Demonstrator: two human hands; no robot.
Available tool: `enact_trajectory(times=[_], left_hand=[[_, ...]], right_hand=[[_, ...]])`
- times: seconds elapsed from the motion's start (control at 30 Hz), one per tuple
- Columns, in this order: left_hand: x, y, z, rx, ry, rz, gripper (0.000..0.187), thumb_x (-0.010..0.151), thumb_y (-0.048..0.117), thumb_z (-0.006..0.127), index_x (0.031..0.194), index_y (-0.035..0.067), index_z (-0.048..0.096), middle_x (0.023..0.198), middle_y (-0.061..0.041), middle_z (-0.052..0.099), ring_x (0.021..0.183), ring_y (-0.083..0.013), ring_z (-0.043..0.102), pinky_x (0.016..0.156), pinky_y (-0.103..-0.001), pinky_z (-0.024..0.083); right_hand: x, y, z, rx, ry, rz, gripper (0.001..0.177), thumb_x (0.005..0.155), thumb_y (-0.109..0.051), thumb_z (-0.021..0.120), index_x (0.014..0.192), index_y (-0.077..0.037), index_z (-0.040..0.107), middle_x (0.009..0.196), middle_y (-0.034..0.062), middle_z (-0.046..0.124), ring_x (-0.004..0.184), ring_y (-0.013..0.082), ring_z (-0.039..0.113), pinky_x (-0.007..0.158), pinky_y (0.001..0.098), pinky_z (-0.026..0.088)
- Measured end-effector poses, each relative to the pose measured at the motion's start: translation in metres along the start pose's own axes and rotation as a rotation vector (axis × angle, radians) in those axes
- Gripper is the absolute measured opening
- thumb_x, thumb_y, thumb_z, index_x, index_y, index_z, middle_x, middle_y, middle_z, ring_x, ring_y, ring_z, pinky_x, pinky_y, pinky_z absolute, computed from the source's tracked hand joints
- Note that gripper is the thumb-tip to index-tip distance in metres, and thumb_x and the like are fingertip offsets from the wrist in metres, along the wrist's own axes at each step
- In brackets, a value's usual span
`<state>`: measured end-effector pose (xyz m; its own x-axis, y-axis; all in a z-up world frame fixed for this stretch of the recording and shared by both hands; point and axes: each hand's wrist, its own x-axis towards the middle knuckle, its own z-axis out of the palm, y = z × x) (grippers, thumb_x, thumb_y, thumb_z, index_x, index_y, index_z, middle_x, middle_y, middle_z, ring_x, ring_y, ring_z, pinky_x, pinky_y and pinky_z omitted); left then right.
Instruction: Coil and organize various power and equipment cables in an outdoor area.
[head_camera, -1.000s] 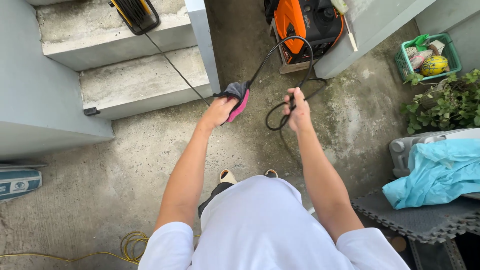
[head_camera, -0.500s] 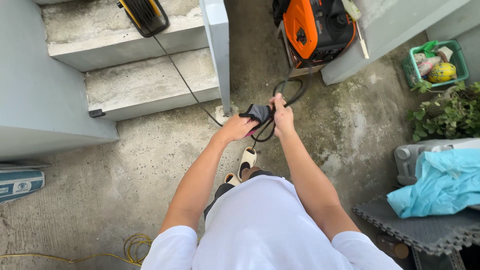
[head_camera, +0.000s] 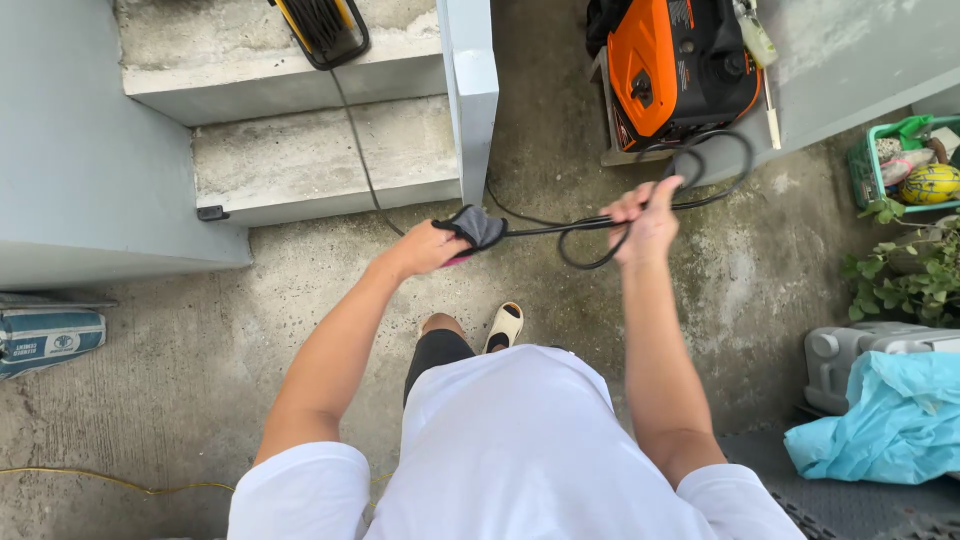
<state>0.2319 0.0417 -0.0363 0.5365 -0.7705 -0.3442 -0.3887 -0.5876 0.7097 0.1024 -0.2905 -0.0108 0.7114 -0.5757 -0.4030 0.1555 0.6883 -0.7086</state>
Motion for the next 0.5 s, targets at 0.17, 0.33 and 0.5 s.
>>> enact_trajectory(times=[0.17,0.33,0.5], left_hand=[[0.043,-0.033,-0.029,0.061,0.038,0.209,0.038,0.097,0.043,0.055,0.103,0.011,0.075,0.097,-0.017,0.073,0.090,-0.0405,0.066,0.079,-0.046,0.052],[0.085,-0.050,-0.075,0.159,-0.066,0.235,0.038,0.099,0.043,0.056,0.099,0.010,0.075,0.092,-0.017,0.073,0.087,-0.0397,0.066,0.079,-0.046,0.052],[0.107,-0.104,-0.098,0.315,-0.187,0.151,0.039,0.098,0.046,0.054,0.097,0.015,0.078,0.086,-0.016,0.072,0.083,-0.0379,0.068,0.079,-0.047,0.052]], right_hand=[[0.038,-0.065,-0.045,0.065,0.166,-0.168,0.058,0.102,-0.067,0.048,0.077,-0.015,0.050,0.060,-0.0039,0.037,0.053,0.0141,0.040,0.061,0.0370,0.046],[0.035,-0.122,-0.116,0.204,0.254,-0.322,0.056,0.099,-0.067,0.057,0.083,-0.014,0.053,0.061,-0.0025,0.037,0.053,0.0156,0.039,0.061,0.0380,0.045],[-0.001,-0.166,-0.231,0.275,0.331,-0.569,0.056,0.099,-0.068,0.058,0.087,-0.013,0.052,0.065,0.0011,0.037,0.054,0.0192,0.039,0.054,0.0379,0.042]])
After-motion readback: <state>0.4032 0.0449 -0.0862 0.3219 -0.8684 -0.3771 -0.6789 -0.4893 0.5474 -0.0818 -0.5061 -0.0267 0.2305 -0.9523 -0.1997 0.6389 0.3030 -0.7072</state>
